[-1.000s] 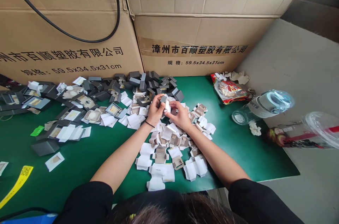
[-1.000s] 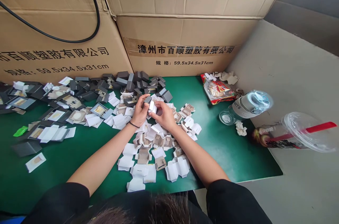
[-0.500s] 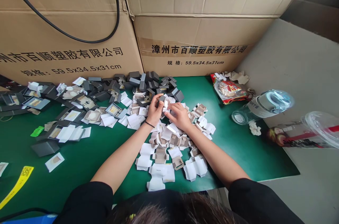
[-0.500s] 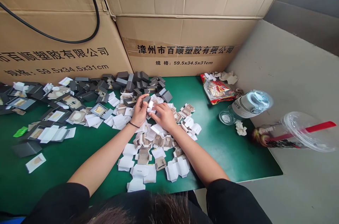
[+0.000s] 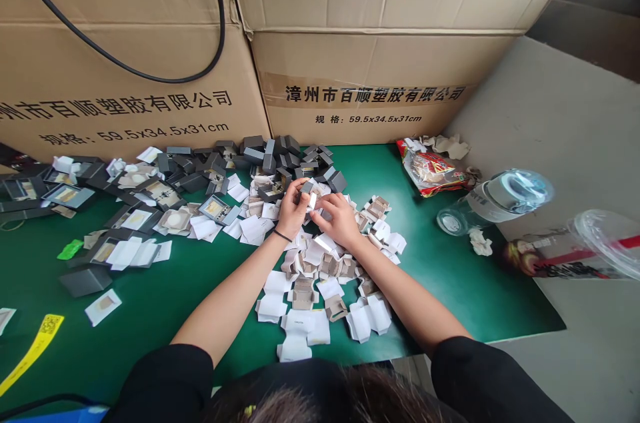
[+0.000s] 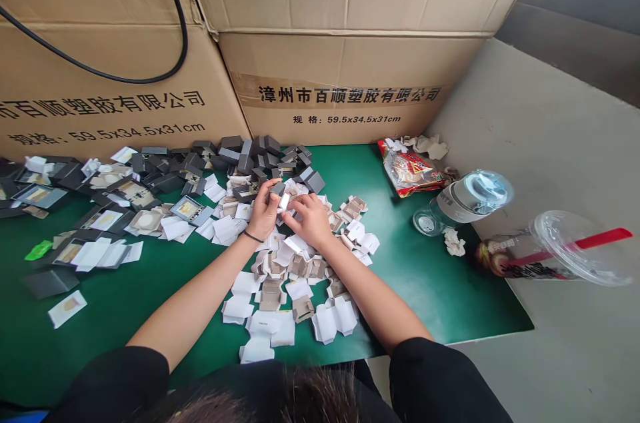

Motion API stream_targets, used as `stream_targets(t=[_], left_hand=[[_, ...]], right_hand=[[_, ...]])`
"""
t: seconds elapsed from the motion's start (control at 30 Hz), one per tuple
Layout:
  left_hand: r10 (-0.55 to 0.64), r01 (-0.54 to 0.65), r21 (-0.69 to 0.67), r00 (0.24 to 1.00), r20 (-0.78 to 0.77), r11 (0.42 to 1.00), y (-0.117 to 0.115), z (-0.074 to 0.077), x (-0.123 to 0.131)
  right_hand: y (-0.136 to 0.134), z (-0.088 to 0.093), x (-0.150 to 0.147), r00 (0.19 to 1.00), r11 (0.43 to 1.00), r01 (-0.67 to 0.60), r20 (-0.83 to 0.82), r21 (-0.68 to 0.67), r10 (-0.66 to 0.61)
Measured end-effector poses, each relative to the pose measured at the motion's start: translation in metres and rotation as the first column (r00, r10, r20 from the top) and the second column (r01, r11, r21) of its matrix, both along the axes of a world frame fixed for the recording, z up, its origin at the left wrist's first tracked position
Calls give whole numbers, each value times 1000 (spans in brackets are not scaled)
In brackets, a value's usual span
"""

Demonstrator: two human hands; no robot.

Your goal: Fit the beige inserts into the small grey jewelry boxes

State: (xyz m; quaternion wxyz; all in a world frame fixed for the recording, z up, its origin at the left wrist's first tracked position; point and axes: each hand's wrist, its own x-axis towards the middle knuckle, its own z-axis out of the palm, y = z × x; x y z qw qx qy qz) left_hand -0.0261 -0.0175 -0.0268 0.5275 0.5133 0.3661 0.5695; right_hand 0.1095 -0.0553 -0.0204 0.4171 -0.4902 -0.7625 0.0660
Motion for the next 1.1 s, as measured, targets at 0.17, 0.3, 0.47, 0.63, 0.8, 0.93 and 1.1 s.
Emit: stream_targets(t=[0.17, 0.3, 0.47, 0.63, 0.8, 0.93, 1.1], left_hand=[[53, -53, -15, 998, -21, 998, 3, -3, -1], [34, -35, -54, 999, -14, 998, 4, -2, -2], [-34, 35, -112, 999, 13, 993, 1, 2, -2], [-28, 27, -89, 1000, -11, 996, 1, 3, -2], [-35, 33, -25, 995, -88, 999, 2, 1, -3], [-87, 95, 52, 988, -131, 994, 2, 1, -3], [-135, 144, 59, 982, -133, 988, 0, 5, -2]], right_hand=[[-1, 0, 1, 998, 999, -23, -54, 43, 25], [-2, 2, 2, 999, 1000, -15, -42, -17, 14], [-1, 4, 3, 999, 1000, -19, -37, -15, 18], [-1, 3, 3, 1000, 1000, -27, -9, 4, 27], [-2, 1, 1, 996, 998, -38, -84, -40, 35], [-2, 0, 0, 987, 992, -41, -159, -121, 22], [-1, 2, 0, 971, 985, -75, -235, -159, 36]])
